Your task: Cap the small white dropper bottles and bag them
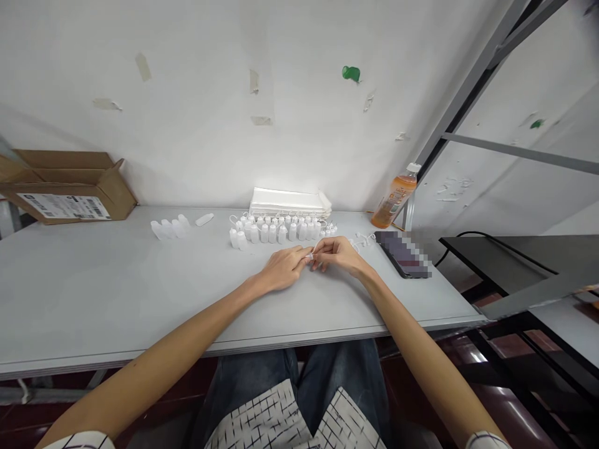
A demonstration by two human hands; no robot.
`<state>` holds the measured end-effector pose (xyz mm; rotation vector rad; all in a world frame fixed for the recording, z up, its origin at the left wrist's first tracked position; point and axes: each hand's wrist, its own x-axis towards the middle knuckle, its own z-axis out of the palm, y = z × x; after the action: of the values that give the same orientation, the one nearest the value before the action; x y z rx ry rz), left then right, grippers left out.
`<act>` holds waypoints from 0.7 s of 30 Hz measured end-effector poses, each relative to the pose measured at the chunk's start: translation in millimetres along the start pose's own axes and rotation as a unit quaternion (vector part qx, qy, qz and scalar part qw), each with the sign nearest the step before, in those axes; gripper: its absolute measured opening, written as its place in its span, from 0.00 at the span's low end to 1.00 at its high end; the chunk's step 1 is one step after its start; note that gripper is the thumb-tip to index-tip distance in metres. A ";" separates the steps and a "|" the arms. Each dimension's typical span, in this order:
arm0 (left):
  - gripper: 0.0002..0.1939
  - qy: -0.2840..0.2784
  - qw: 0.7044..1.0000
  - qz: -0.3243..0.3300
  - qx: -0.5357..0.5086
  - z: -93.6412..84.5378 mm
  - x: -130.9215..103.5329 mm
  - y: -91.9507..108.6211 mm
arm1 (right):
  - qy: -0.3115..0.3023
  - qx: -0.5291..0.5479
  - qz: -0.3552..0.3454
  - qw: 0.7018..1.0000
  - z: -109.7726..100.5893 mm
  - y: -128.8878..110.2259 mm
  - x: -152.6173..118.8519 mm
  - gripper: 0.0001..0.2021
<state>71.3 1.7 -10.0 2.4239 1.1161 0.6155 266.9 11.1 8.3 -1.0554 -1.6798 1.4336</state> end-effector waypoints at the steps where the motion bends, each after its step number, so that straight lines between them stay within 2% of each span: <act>1: 0.19 -0.003 1.000 0.001 0.002 -0.3 -0.3 0.5 | -0.001 0.002 0.001 1.000 -0.1 -0.3 -0.3 0.11; 5: 0.18 -0.010 0.999 0.000 -0.032 -2.1 -0.6 2.4 | -0.012 0.017 0.006 1.000 -1.7 0.5 -0.2 0.12; 11: 0.19 -0.023 0.990 0.003 -0.137 -5.8 -0.3 3.7 | -0.040 0.043 0.021 0.998 -3.7 1.9 -0.8 0.17; 17: 0.20 -0.026 0.970 -0.009 -0.241 -5.3 1.3 1.2 | -0.051 0.044 0.019 0.998 -3.5 0.2 -2.3 0.18; 21: 0.20 -0.038 0.945 -0.018 -0.325 -1.1 3.3 -2.0 | -0.044 0.054 0.013 0.997 -3.7 1.8 -1.6 0.18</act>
<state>71.4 5.7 -9.5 1.8355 0.7627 0.7310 271.1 11.4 7.1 -0.9695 -1.6340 1.5899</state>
